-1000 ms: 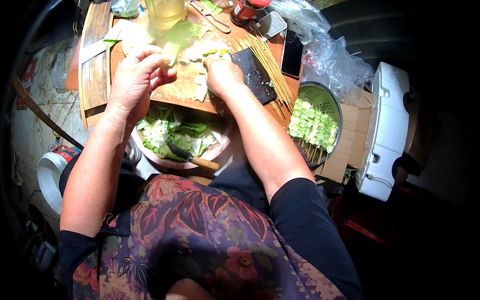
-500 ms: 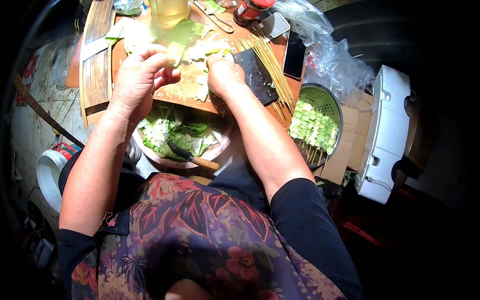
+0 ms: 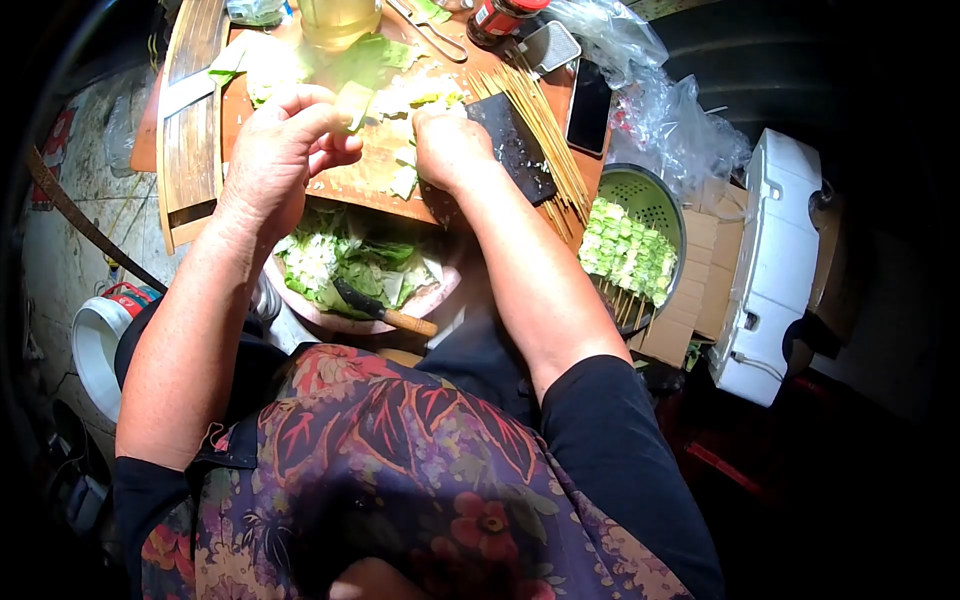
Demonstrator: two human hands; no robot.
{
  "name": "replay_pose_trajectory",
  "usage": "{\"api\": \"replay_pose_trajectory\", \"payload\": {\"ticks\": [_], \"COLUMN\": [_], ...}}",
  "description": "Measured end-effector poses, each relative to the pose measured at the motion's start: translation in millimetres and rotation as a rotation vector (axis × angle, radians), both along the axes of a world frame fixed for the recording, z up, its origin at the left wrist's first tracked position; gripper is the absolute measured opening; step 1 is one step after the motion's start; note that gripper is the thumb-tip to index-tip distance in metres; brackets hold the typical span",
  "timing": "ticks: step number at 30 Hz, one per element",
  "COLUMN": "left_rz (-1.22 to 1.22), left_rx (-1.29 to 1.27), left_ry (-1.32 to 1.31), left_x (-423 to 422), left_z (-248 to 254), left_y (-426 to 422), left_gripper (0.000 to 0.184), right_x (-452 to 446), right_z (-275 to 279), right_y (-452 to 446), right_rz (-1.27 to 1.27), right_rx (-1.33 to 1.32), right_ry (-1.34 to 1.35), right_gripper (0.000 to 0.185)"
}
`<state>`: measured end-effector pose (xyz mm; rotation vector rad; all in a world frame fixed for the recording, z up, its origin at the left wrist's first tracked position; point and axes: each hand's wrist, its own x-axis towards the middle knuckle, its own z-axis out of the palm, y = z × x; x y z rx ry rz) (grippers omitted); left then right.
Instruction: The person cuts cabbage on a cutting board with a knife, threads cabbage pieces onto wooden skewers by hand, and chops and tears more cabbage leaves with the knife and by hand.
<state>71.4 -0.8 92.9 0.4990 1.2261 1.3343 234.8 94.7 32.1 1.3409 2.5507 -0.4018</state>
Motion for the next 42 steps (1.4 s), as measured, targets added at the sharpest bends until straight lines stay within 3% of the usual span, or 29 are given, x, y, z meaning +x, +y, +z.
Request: {"api": "replay_pose_trajectory", "payload": {"ticks": [11,23,42], "left_rz": [-0.007,-0.027,-0.041], "left_rx": [0.006,0.018,0.004], "left_ry": [-0.003,-0.002,0.016], "left_x": [4,6,8], "left_z": [-1,-4,-3], "left_y": [1,5,5], "left_gripper": [0.012,0.011,0.013], "right_x": [7,18,28], "right_z": [1,-13,-21], "right_y": [-1,-11,-4], "right_rz": [0.004,-0.176,-0.337], "right_rx": [-0.119,-0.034,-0.161], "right_ry": [-0.056,0.065,0.238], "right_gripper": [0.024,0.027,0.025]}}
